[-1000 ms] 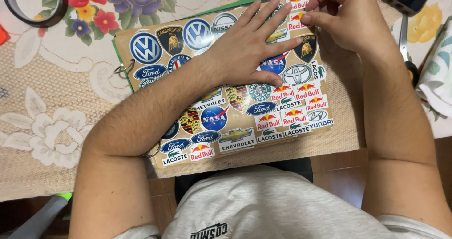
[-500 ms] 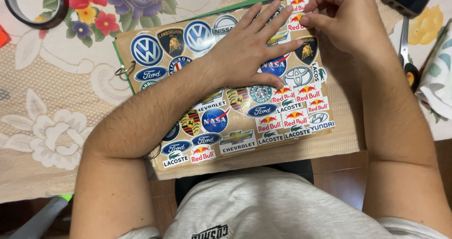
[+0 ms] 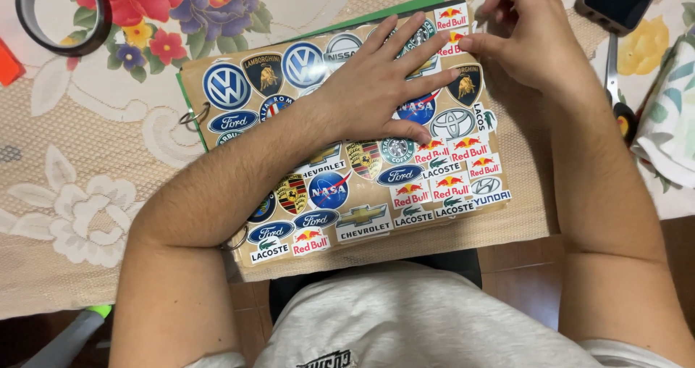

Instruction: Peeling various brand and logo stickers from a backing sheet and applying them to a board to create an organized collage.

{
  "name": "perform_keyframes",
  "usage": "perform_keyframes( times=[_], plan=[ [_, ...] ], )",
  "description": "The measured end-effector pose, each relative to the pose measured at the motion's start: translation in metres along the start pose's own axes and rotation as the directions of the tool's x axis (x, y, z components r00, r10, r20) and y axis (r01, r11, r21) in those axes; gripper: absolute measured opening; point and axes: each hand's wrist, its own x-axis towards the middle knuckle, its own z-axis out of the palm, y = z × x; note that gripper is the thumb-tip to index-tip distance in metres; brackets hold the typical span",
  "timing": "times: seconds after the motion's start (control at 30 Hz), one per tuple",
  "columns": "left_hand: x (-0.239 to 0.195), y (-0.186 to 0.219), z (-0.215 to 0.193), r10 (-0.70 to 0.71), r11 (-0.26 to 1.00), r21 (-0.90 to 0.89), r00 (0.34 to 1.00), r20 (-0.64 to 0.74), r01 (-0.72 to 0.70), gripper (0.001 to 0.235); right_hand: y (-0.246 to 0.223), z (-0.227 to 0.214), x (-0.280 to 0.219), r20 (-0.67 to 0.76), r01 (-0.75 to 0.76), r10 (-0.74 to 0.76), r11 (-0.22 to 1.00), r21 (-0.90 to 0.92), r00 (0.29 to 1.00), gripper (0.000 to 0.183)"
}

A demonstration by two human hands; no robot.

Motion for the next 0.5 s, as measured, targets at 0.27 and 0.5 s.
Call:
perform_keyframes(
  times=[0.27, 0.5],
  plan=[
    [-0.012, -0.011, -0.034, -0.253, 0.814, -0.558, 0.963, -0.092, 0.16, 0.099, -0.008, -0.001, -0.011, -0.122, 0.173, -0.182, 0.981, -0.083, 0.976, 0.031],
    [-0.098, -0.018, -0.101, -0.484, 0.699, -0.683, 0.843, -0.234, 0.212, 0.086, -0.024, -0.008, -0.022, -0.186, 0.237, -0.233, 0.971, 0.001, 0.954, 0.017]
  ],
)
